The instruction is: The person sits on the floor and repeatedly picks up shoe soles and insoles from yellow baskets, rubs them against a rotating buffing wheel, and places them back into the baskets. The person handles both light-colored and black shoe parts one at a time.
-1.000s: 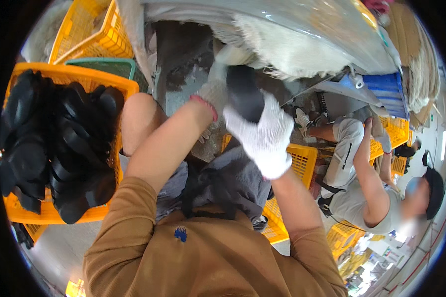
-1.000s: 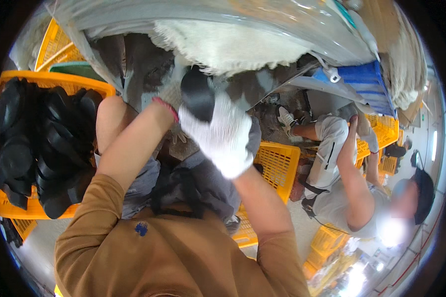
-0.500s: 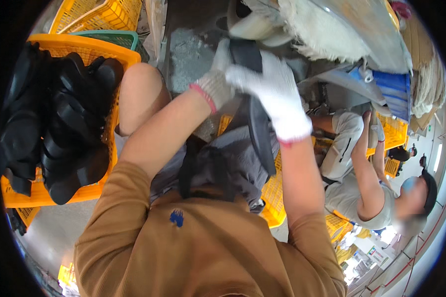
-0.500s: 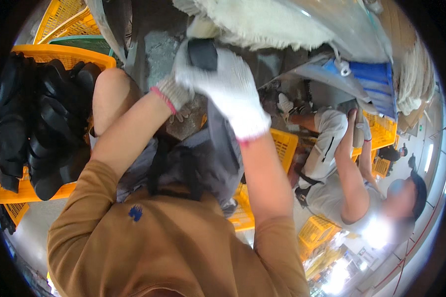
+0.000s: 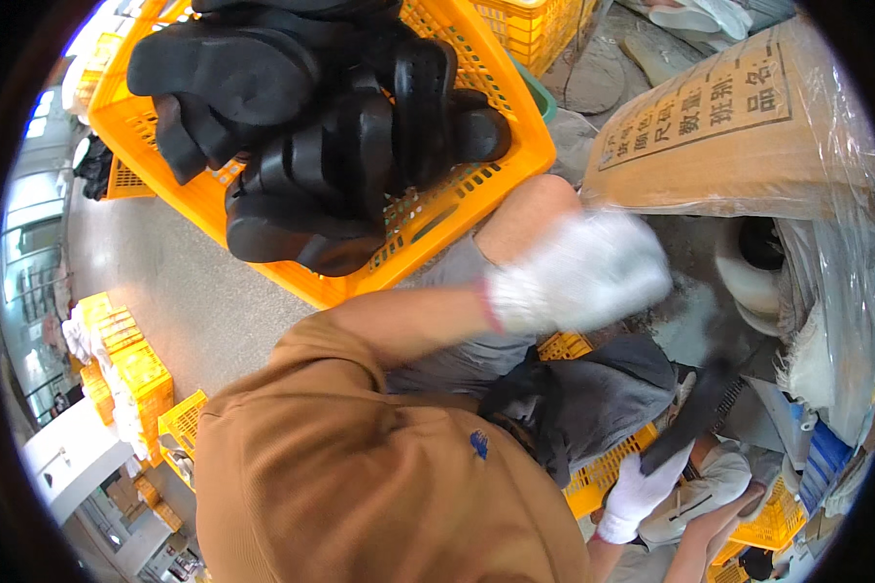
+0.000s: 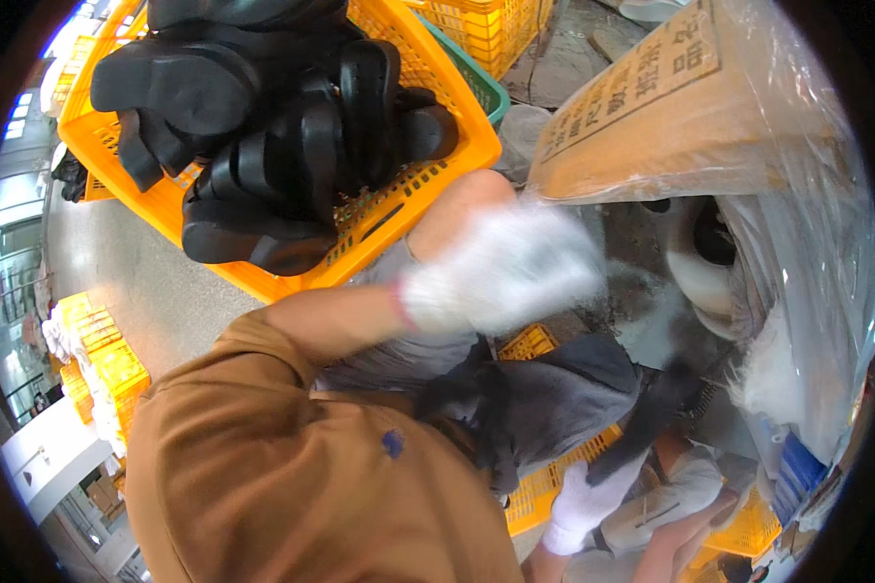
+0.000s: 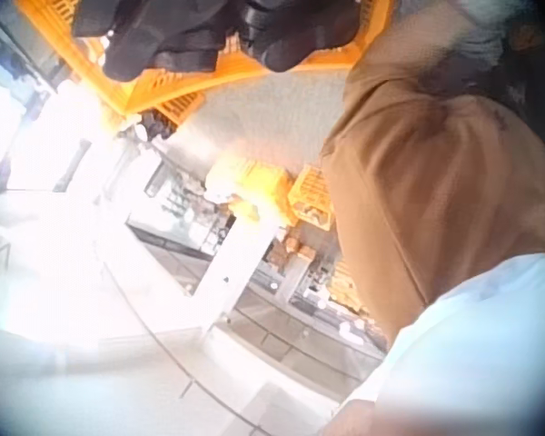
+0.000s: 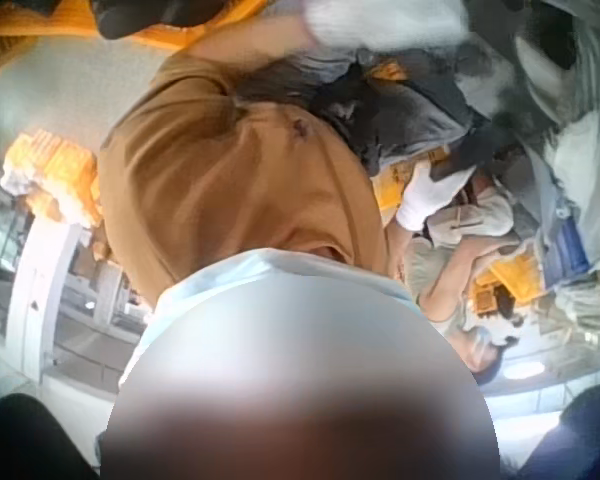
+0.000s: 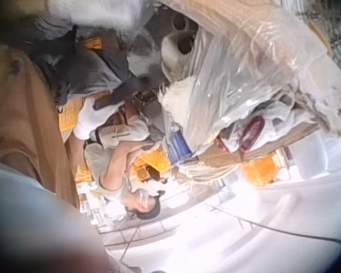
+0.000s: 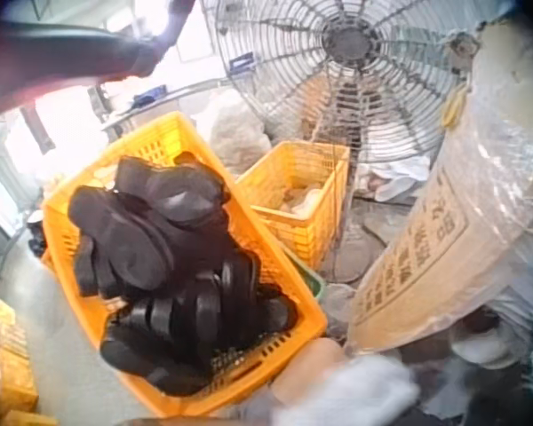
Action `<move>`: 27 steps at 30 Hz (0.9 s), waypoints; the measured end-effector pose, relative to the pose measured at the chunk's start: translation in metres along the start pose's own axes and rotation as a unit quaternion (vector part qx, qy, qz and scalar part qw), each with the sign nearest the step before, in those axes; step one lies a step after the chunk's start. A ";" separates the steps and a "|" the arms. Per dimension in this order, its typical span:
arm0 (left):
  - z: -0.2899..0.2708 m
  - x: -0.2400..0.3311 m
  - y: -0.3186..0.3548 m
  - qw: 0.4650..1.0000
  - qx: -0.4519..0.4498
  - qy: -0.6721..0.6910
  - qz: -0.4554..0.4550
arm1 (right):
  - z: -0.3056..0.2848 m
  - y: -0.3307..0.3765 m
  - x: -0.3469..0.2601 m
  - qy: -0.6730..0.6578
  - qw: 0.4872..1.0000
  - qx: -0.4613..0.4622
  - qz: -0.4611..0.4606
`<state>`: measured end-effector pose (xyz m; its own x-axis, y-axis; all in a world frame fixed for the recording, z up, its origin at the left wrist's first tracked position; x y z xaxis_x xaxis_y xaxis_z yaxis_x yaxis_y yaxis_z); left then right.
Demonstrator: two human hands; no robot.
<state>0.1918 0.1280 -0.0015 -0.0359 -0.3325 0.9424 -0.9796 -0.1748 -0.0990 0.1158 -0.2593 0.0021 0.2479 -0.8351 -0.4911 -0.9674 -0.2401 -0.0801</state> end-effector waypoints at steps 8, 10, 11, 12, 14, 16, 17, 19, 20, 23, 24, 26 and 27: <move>-0.232 -0.207 -0.065 0.805 0.263 -0.373 -0.380 | 0.023 0.049 0.071 0.073 0.981 -0.108 0.140; -0.246 -0.146 -0.051 0.820 0.342 -0.365 -0.278 | 0.025 0.014 0.021 -0.035 0.994 -0.078 0.066; -0.251 -0.091 -0.037 0.867 0.358 -0.314 -0.147 | 0.027 0.004 0.000 -0.055 0.991 -0.082 0.087; -0.245 -0.045 -0.016 0.936 0.336 -0.094 -0.039 | 0.030 -0.002 -0.035 -0.080 0.996 -0.047 0.003; -0.230 0.028 0.028 0.948 0.301 0.103 -0.008 | 0.035 -0.006 -0.103 -0.067 0.987 0.010 -0.147; -0.176 0.064 0.054 0.946 0.290 0.140 -0.041 | 0.039 -0.006 -0.152 -0.125 0.957 0.026 -0.259; -0.135 0.067 0.061 0.958 0.250 0.115 -0.077 | 0.035 -0.006 -0.161 -0.235 0.931 0.074 -0.268; -0.046 0.040 0.058 0.944 0.144 0.241 -0.171 | 0.029 -0.012 -0.147 -0.260 0.945 0.068 -0.186; -0.004 0.020 0.056 0.931 0.122 0.262 -0.222 | 0.014 -0.015 -0.133 -0.178 0.972 0.087 -0.126; 0.144 -0.014 0.067 0.598 -0.183 0.658 -0.419 | -0.003 0.004 -0.070 -0.346 0.925 0.069 0.139; 0.179 -0.010 0.064 0.594 -0.231 0.638 -0.433 | -0.002 0.018 -0.059 -0.399 0.892 0.021 0.213; 0.232 -0.006 0.066 0.546 -0.241 0.610 -0.521 | -0.016 0.028 -0.061 -0.401 0.893 0.027 0.204; 0.247 0.001 0.053 0.588 -0.213 0.608 -0.489 | -0.026 0.029 -0.057 -0.341 0.915 0.052 0.208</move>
<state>0.1891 -0.1105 -0.0844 0.7250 0.6877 0.0380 -0.5998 0.6033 0.5255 0.0746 -0.2313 0.0504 -0.1981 -0.3315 -0.9224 -0.9793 0.1074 0.1718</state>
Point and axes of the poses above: each hand's wrist, its own y-axis away from the middle knuckle, its own z-axis out of the palm, x = y × z, the point moved 8 cm from there along -y, towards the middle knuckle, and after that the axes turned 13 degrees about -z, right-handed, at the moved point
